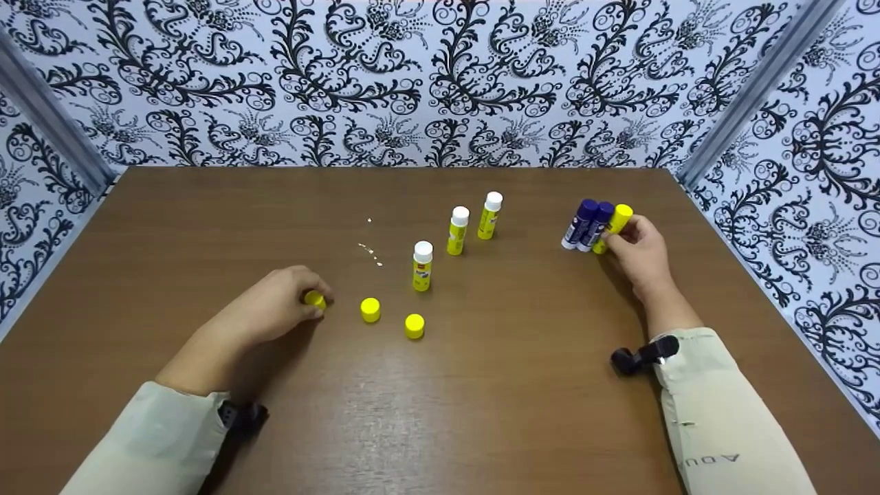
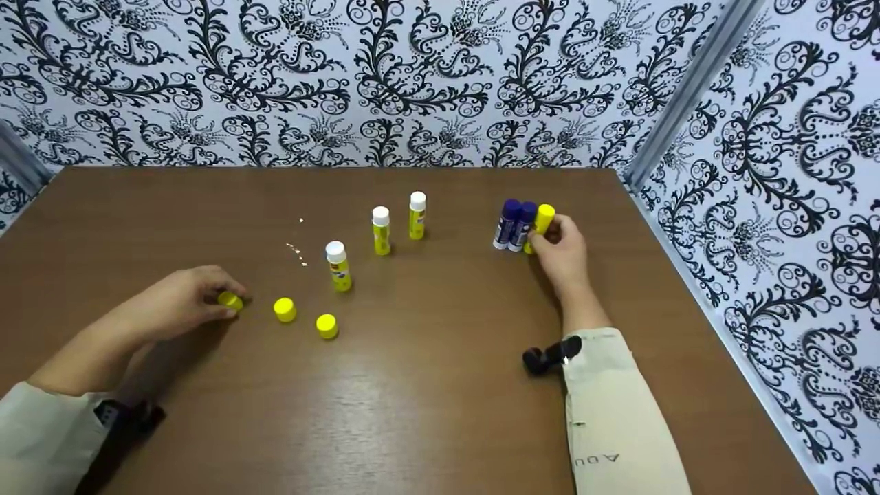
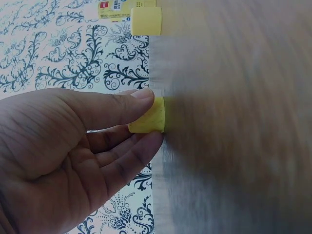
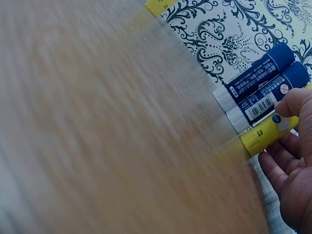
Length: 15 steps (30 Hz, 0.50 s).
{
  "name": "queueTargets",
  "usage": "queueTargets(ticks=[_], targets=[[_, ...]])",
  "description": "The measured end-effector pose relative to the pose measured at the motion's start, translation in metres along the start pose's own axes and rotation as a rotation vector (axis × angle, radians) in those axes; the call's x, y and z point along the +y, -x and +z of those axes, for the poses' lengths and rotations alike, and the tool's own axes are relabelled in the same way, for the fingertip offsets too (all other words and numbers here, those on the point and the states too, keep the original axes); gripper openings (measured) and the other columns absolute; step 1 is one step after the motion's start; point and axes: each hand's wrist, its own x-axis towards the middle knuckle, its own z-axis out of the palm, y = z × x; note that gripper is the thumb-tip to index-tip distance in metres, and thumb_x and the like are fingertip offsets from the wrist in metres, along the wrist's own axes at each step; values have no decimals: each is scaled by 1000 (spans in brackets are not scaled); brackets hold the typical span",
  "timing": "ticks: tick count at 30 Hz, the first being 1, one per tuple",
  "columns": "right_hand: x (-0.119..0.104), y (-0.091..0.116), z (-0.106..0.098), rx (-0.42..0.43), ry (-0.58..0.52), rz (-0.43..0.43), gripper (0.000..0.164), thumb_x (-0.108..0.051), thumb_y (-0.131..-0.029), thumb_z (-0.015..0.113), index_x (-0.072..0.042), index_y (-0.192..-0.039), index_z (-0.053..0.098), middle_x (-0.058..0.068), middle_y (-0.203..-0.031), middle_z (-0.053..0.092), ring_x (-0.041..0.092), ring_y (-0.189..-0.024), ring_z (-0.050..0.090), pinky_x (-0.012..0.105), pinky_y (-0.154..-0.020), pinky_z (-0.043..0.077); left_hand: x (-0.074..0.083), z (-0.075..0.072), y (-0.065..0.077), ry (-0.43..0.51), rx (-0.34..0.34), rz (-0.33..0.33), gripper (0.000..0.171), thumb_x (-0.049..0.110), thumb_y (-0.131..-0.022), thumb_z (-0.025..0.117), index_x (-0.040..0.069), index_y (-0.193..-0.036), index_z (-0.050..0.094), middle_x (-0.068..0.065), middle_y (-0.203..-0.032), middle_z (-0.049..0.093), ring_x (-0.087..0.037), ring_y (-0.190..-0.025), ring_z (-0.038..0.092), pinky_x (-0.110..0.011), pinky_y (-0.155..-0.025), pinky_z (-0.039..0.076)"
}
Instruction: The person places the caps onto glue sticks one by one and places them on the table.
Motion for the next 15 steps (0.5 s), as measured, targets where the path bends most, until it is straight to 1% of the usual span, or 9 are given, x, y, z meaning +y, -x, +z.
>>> queueTargets(ticks=[4,8,12,15], targets=[[1,-1,-1,-13,-2,5,33,-7,-97,65,-1,-128,55,-12,-102,61,5,-98,58,10,-85,52,1,0,0,2,1,-2,19,-2,-90,75,4,-107,78,-13,-106,72,-31,-99,64,-52,-96,57],[0,-1,-2,-32,39,20,43,-9,-99,63,4,-138,50,-7,-111,59,6,-102,57,9,-87,51,1,0,0,5,1,-4,19,-1,-90,75,4,-108,77,-13,-107,72,-31,-100,64,-53,-97,57],[-2,1,-3,-38,58,32,48,-11,-100,63,4,-143,48,-4,-117,58,6,-106,56,9,-89,50,0,1,0,6,10,12,19,-1,-90,76,3,-108,77,-13,-105,72,-30,-99,64,-52,-96,58],[-2,1,-3,-40,50,26,49,-11,-100,63,4,-144,47,-5,-115,59,6,-105,55,9,-89,50,-1,1,-1,4,15,19,19,-1,-90,76,3,-108,77,-13,-105,72,-30,-99,64,-52,-96,58]])
